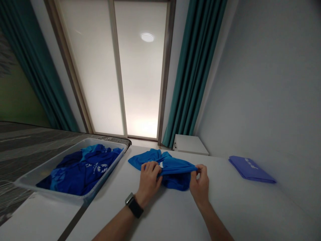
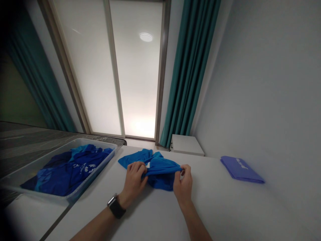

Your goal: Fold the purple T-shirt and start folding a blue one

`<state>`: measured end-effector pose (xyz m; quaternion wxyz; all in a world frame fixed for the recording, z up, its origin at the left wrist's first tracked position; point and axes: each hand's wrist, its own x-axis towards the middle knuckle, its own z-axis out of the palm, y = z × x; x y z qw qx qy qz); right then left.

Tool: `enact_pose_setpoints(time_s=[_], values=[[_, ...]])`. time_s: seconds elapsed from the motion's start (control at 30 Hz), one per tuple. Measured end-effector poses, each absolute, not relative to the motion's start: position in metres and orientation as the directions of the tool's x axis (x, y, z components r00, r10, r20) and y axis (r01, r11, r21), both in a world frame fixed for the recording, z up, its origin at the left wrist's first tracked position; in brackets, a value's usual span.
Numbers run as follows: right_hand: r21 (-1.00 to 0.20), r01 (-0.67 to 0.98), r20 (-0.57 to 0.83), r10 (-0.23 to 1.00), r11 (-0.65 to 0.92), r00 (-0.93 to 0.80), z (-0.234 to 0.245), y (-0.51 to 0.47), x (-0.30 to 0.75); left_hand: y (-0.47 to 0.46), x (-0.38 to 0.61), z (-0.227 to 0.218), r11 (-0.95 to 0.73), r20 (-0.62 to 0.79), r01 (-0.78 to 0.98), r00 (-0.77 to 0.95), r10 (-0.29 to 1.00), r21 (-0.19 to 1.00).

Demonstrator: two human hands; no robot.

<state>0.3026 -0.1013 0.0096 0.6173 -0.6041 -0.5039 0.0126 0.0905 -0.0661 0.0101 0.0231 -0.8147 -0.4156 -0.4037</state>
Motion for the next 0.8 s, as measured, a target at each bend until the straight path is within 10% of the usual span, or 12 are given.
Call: enact_pose_setpoints(time_s=[0.2,0.3,0.53,0.8], values=[[-0.842,0.500,0.518,0.559,0.203,0.647,0.024,-0.103,0.329,-0.041,0.065,0.019,-0.464,0.575,0.592,0.002,0.818,0.658],[-0.876,0.461,0.419,0.693,0.140,0.586,0.015,-0.096,0.342,-0.035,0.058,0.019,-0.424,0.366,0.344,0.224,0.903,0.838],[-0.899,0.375,0.388,0.809,0.226,0.442,0.000,-0.085,0.336,-0.061,0.058,0.046,-0.491,0.203,0.176,0.754,0.624,0.853],[-0.896,0.327,0.366,0.916,0.299,0.165,0.007,-0.102,0.277,-0.072,0.081,0.034,-0.633,0.446,0.279,0.511,0.735,0.722]])
